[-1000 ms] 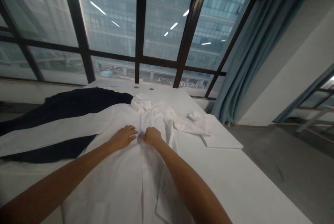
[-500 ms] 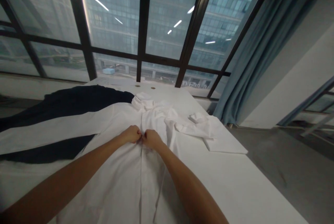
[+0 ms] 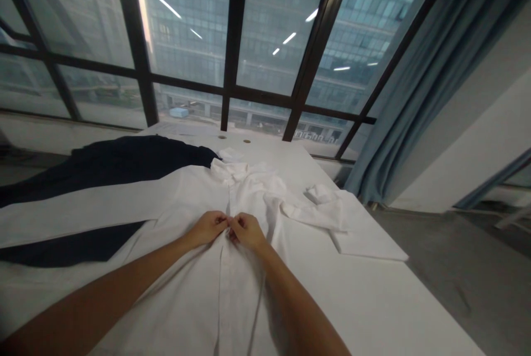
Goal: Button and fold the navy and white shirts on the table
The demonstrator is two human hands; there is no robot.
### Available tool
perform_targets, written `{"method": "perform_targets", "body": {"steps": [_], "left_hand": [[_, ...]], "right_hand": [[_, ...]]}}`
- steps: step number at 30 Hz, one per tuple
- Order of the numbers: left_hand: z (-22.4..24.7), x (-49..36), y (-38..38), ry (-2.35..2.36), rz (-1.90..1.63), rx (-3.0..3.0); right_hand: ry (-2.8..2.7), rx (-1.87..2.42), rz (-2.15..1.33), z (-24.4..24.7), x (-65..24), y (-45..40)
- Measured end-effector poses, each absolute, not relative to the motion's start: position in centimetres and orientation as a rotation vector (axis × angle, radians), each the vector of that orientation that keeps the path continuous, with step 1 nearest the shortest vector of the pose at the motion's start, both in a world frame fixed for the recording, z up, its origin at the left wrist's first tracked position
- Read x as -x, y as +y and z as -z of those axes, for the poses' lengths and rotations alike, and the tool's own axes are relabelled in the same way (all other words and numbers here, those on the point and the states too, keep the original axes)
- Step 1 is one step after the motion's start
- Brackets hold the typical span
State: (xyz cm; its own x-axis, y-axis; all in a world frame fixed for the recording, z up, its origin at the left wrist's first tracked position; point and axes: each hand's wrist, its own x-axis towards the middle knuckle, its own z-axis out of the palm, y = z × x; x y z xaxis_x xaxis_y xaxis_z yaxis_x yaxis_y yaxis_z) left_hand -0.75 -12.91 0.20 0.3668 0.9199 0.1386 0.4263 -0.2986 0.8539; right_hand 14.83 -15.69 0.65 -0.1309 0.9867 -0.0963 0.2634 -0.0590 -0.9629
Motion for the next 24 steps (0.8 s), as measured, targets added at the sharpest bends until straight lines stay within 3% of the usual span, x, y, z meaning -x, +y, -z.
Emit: {"method": "perform_targets", "body": {"steps": [15, 24], "left_hand": [[-1.8, 1.2, -14.8, 1.241, -0.708, -2.112], [-0.6, 1.1, -14.5, 1.195, -0.911, -1.941]], "right_hand": [[-1.519, 1.315, -1.251, -0.3, -15.5, -16.0], [-1.622, 1.329, -1.087, -0.1, -15.4, -16.1]]}}
